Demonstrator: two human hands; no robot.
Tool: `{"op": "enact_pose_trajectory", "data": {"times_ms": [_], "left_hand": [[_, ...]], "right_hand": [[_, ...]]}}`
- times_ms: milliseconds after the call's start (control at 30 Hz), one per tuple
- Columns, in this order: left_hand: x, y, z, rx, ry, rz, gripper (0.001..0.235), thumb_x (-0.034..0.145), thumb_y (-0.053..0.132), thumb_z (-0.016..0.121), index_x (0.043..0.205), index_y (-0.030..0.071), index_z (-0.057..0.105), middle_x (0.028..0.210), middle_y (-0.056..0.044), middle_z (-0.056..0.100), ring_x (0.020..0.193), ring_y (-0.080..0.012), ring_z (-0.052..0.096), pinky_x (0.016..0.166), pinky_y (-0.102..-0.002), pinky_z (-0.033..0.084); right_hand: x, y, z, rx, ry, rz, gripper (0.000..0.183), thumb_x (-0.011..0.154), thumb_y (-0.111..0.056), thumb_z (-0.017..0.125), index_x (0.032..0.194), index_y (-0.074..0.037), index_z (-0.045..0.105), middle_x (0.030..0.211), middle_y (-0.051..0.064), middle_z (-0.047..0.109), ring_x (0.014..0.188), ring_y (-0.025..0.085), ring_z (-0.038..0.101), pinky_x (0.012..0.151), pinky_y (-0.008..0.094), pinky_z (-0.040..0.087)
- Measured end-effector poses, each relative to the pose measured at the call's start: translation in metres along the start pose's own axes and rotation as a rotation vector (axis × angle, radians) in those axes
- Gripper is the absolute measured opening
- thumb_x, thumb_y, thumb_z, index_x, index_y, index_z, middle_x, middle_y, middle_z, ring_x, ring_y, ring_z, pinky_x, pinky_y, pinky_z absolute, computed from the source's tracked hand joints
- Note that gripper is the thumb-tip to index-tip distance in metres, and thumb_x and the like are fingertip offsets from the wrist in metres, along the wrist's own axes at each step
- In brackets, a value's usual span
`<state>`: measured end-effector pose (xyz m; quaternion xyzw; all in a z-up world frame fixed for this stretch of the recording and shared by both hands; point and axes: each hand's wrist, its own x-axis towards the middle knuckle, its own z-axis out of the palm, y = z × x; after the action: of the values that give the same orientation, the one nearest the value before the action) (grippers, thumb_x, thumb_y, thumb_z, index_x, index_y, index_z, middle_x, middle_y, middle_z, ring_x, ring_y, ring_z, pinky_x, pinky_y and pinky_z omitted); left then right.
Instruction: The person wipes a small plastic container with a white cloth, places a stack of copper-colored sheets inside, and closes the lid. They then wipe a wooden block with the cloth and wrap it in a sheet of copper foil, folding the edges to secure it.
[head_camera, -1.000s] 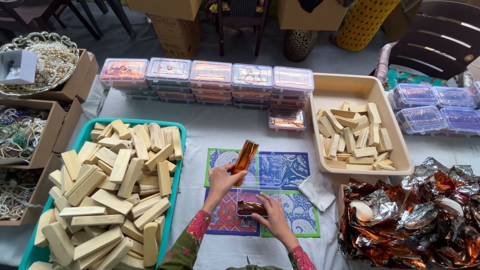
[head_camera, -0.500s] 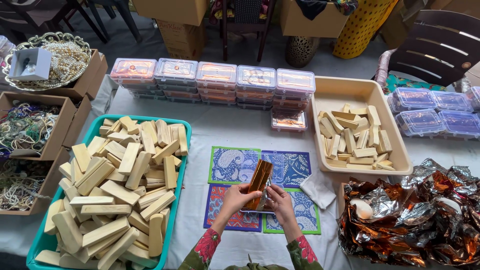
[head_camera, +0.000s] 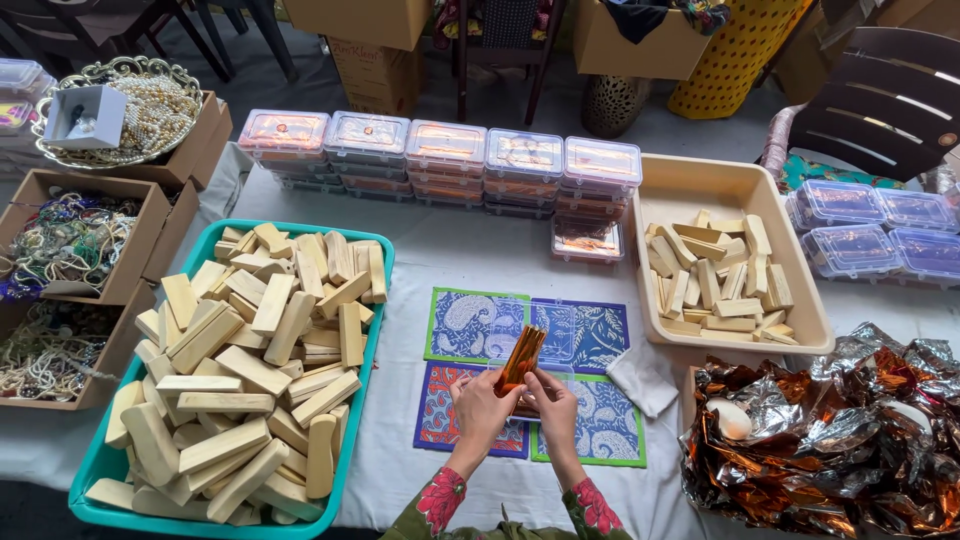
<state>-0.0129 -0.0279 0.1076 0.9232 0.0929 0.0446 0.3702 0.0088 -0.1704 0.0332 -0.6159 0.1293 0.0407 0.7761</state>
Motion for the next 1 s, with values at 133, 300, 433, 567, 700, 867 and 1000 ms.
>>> {"op": "enact_pose_trajectory", "data": {"times_ms": [133, 300, 433, 567, 700, 867, 1000], "left_hand": [[-0.01, -0.002, 0.015, -0.002, 0.09, 0.068, 0.044, 0.082, 0.033, 0.077, 0.123, 0.019, 0.074, 0.098, -0.002, 0.075, 0.091, -0.018, 0.069, 0.098, -0.043, 0.035], [-0.018, -0.003, 0.034, -0.034, 0.165, 0.116, 0.044, 0.087, 0.031, 0.076, 0.128, 0.015, 0.071, 0.102, -0.003, 0.075, 0.095, -0.0179, 0.069, 0.097, -0.043, 0.037], [-0.022, -0.017, 0.049, -0.073, 0.175, 0.192, 0.055, 0.085, 0.03, 0.077, 0.134, 0.009, 0.065, 0.109, -0.008, 0.074, 0.101, -0.0207, 0.068, 0.095, -0.043, 0.039], [-0.026, -0.025, 0.05, -0.197, 0.032, 0.199, 0.057, 0.091, 0.027, 0.074, 0.143, 0.008, 0.059, 0.117, -0.009, 0.074, 0.101, -0.0226, 0.071, 0.098, -0.043, 0.043], [-0.021, -0.02, 0.021, -0.34, -0.072, 0.197, 0.064, 0.089, 0.031, 0.074, 0.145, 0.006, 0.055, 0.129, -0.012, 0.07, 0.106, -0.0251, 0.072, 0.093, -0.039, 0.053], [0.004, -0.044, 0.025, -0.706, -0.196, -0.031, 0.057, 0.098, 0.036, 0.064, 0.146, 0.008, 0.055, 0.132, -0.005, 0.069, 0.112, -0.0153, 0.071, 0.094, -0.03, 0.056], [0.028, -0.077, 0.058, -1.192, -0.386, -0.178, 0.054, 0.105, 0.037, 0.058, 0.148, 0.004, 0.056, 0.128, -0.009, 0.071, 0.112, -0.0109, 0.069, 0.093, -0.027, 0.057]], "right_hand": [[-0.015, -0.023, 0.015, -0.058, 0.032, -0.026, 0.052, 0.084, -0.02, 0.08, 0.129, 0.003, 0.067, 0.103, 0.013, 0.078, 0.082, 0.016, 0.074, 0.067, 0.031, 0.065], [-0.032, -0.053, 0.027, -0.367, 0.147, -0.105, 0.059, 0.079, -0.021, 0.085, 0.132, -0.003, 0.066, 0.099, 0.014, 0.079, 0.081, 0.018, 0.076, 0.065, 0.032, 0.062], [-0.023, -0.032, 0.016, -0.42, 0.15, -0.285, 0.057, 0.08, -0.019, 0.085, 0.132, -0.004, 0.067, 0.102, 0.01, 0.077, 0.089, 0.017, 0.077, 0.07, 0.029, 0.064], [-0.023, -0.034, 0.007, -0.492, 0.115, -0.37, 0.056, 0.081, -0.018, 0.083, 0.134, -0.007, 0.067, 0.103, 0.008, 0.069, 0.093, 0.017, 0.077, 0.073, 0.029, 0.067], [-0.022, -0.04, -0.004, -0.573, 0.077, -0.443, 0.055, 0.08, -0.017, 0.082, 0.132, -0.008, 0.068, 0.104, 0.007, 0.065, 0.095, 0.016, 0.075, 0.072, 0.029, 0.068], [-0.021, -0.05, -0.011, -0.724, 0.026, -0.446, 0.055, 0.076, -0.019, 0.084, 0.129, -0.013, 0.071, 0.101, 0.005, 0.067, 0.091, 0.016, 0.075, 0.069, 0.029, 0.067], [-0.029, -0.057, -0.012, -0.948, -0.066, -0.608, 0.057, 0.071, -0.025, 0.085, 0.127, -0.019, 0.073, 0.103, 0.004, 0.068, 0.086, 0.02, 0.072, 0.071, 0.036, 0.06]]}}
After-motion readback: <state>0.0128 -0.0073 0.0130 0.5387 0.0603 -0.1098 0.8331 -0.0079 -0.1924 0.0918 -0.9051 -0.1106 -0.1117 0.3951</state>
